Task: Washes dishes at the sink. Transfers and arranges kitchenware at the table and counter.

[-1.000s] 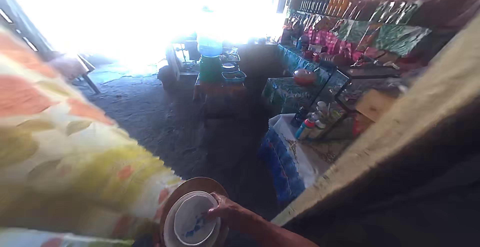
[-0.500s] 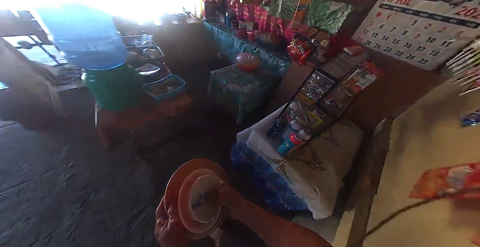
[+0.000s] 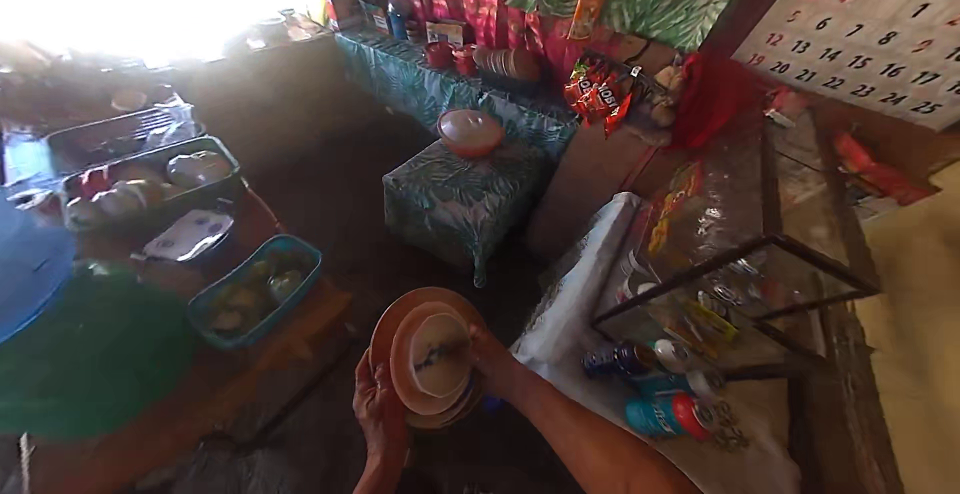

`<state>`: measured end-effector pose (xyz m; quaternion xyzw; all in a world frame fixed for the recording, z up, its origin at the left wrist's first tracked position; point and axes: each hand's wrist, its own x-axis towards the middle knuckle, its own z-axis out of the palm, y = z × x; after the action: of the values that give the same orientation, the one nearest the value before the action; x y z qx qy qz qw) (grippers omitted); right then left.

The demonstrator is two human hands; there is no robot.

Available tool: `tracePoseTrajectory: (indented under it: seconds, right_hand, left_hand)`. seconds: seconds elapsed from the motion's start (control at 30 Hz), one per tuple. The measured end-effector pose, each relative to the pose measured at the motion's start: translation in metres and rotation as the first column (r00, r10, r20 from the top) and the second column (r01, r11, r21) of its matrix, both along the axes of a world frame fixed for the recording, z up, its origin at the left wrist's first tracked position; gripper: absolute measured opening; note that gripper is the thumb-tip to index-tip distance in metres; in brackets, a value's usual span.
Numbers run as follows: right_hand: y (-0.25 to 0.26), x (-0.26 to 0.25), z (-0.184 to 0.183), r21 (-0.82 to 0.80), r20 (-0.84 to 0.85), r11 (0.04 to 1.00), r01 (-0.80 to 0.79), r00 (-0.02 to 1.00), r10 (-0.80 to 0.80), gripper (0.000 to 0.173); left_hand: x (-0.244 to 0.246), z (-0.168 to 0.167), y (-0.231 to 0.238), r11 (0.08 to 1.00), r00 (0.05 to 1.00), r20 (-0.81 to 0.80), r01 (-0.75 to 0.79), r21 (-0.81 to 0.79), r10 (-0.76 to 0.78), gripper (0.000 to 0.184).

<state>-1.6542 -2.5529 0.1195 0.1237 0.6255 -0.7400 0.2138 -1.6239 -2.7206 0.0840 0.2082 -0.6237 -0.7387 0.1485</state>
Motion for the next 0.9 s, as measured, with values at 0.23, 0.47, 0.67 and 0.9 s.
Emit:
tracePoseTrajectory:
  seconds: [0.23, 0.47, 0.67, 0.9]
  right_hand:
    - [0.015, -0.151, 0.001, 0.037, 0.056, 0.956, 0.292, 0.954, -0.294, 0.053]
    - [0.079, -0.259, -0.023, -0.197, 0.065, 0.775, 0.600, 0.797, -0.601, 0.061]
    - [0.158, -0.336, -0.027, -0.310, 0.105, 0.605, 0.734, 0.659, -0.745, 0.044]
    - [0.232, -0.414, -0.056, -0.492, 0.093, 0.335, 0.804, 0.431, -0.898, 0.023]
  left_hand:
    - [-0.192, -0.001, 0.018, 0.963, 0.964, 0.023, 0.266, -0.038, -0.265, 0.040]
    - [-0.342, 0.001, 0.091, 0.897, 0.898, 0.004, 0.440, -0.048, -0.441, 0.040]
    - [-0.442, 0.020, 0.185, 0.818, 0.821, -0.043, 0.560, -0.132, -0.569, 0.043]
    - [-0.546, 0.017, 0.268, 0.687, 0.704, 0.002, 0.694, -0.215, -0.710, 0.041]
